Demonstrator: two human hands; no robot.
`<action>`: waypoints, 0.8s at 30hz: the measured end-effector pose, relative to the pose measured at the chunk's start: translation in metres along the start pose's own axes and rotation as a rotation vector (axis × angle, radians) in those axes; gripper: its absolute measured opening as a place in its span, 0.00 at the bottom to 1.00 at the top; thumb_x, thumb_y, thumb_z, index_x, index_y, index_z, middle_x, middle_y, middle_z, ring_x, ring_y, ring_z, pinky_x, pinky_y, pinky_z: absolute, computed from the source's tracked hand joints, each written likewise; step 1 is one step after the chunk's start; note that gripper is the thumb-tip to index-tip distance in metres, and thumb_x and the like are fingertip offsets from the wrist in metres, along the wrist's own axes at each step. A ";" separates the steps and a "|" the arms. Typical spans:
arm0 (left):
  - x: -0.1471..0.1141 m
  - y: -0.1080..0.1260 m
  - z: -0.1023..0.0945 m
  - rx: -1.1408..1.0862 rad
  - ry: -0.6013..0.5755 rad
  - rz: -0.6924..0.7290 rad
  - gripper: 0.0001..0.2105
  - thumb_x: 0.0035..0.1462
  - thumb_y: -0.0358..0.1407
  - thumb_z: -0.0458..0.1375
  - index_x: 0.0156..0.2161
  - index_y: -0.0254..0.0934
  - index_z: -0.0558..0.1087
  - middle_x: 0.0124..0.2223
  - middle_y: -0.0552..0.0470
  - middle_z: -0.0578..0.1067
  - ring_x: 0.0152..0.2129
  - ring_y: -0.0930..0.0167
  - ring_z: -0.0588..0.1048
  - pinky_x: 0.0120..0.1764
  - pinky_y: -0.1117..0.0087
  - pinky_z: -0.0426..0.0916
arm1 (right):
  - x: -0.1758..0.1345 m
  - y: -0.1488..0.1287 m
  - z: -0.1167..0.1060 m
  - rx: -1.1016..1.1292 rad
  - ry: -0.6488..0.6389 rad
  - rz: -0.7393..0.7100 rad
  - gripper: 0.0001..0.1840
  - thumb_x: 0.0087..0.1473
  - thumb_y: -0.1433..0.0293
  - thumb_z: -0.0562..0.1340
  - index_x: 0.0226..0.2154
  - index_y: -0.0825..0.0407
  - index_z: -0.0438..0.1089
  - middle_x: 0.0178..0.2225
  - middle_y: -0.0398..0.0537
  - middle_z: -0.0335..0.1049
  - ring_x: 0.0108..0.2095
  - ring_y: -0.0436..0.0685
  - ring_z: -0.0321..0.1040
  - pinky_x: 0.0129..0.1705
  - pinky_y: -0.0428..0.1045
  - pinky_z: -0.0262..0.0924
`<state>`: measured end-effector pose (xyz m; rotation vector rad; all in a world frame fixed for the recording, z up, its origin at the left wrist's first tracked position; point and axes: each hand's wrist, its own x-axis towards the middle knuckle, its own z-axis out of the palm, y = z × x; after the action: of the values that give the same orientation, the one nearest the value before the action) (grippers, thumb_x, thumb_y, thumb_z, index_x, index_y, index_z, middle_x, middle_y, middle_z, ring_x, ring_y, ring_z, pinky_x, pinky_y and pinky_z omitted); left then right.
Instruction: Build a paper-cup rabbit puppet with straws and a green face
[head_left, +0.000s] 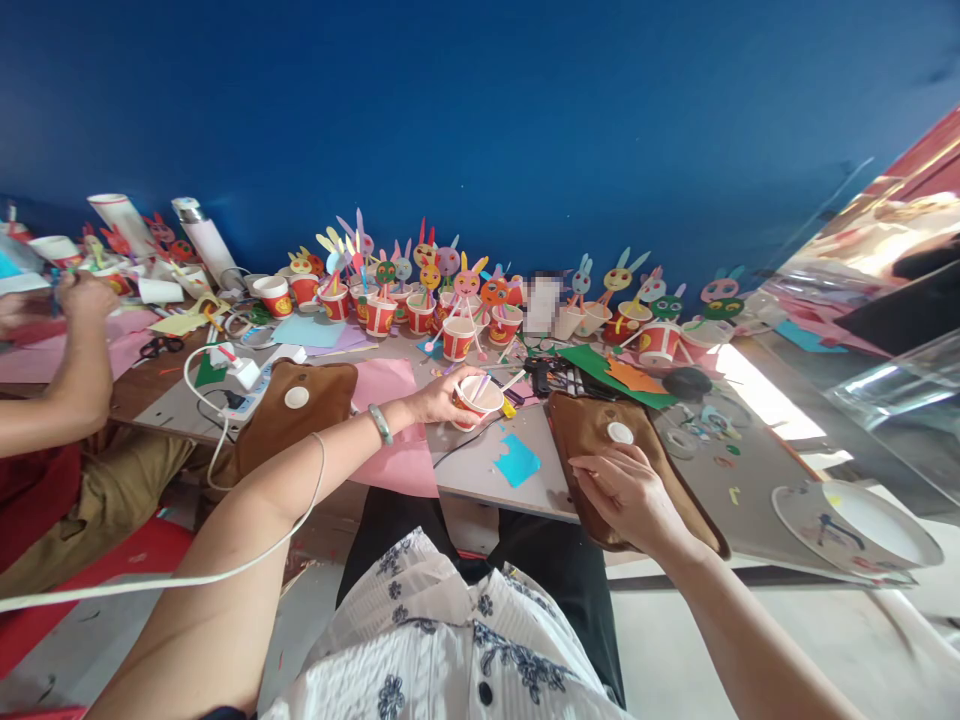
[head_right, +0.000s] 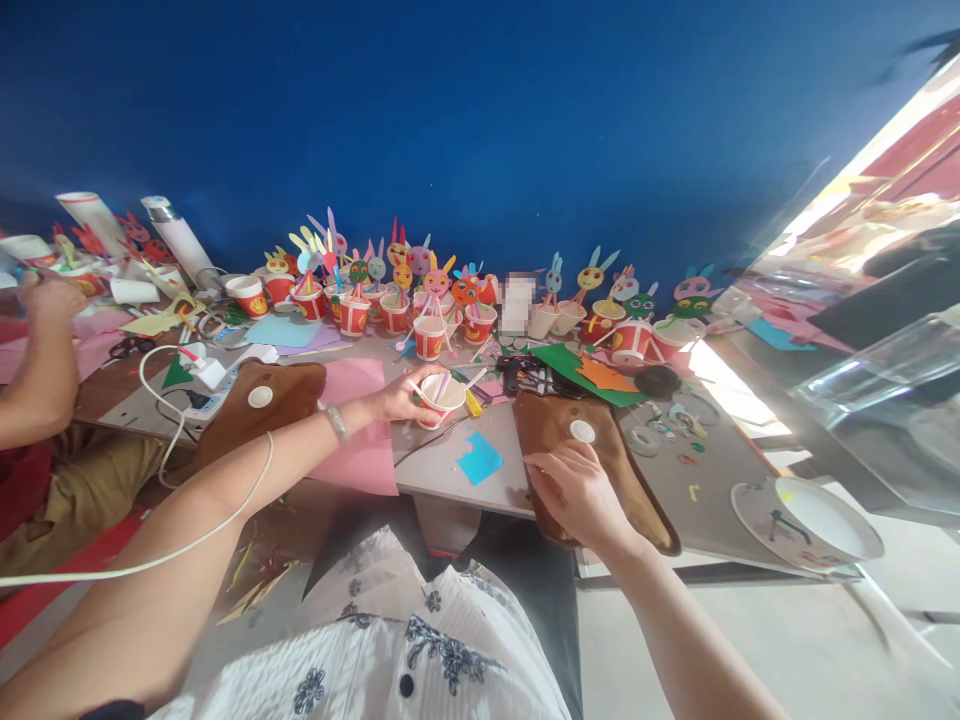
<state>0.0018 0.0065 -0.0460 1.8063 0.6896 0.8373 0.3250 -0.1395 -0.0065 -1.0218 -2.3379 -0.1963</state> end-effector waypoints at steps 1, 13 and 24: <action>0.000 0.002 -0.001 -0.014 0.009 0.009 0.43 0.38 0.39 0.74 0.61 0.37 0.65 0.56 0.42 0.73 0.53 0.60 0.73 0.57 0.59 0.66 | -0.002 0.002 0.000 -0.002 -0.004 0.006 0.07 0.60 0.75 0.61 0.39 0.49 0.71 0.29 0.43 0.78 0.30 0.54 0.74 0.45 0.55 0.65; -0.012 0.032 -0.004 -0.266 -0.070 -0.128 0.29 0.42 0.37 0.73 0.51 0.38 0.74 0.48 0.47 0.78 0.47 0.64 0.75 0.53 0.61 0.67 | -0.008 0.004 0.000 -0.081 0.042 0.063 0.05 0.61 0.73 0.61 0.38 0.49 0.73 0.32 0.47 0.80 0.32 0.57 0.76 0.45 0.56 0.65; -0.010 0.055 -0.017 -0.387 -0.043 -0.113 0.32 0.44 0.36 0.71 0.56 0.38 0.73 0.50 0.43 0.79 0.48 0.62 0.77 0.50 0.61 0.69 | -0.002 0.033 -0.010 -0.165 0.100 0.567 0.10 0.57 0.63 0.61 0.34 0.49 0.76 0.26 0.50 0.77 0.31 0.62 0.73 0.45 0.58 0.63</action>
<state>-0.0132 -0.0114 0.0077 1.4208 0.5525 0.7922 0.3535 -0.1211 -0.0025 -1.6659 -1.8763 -0.2113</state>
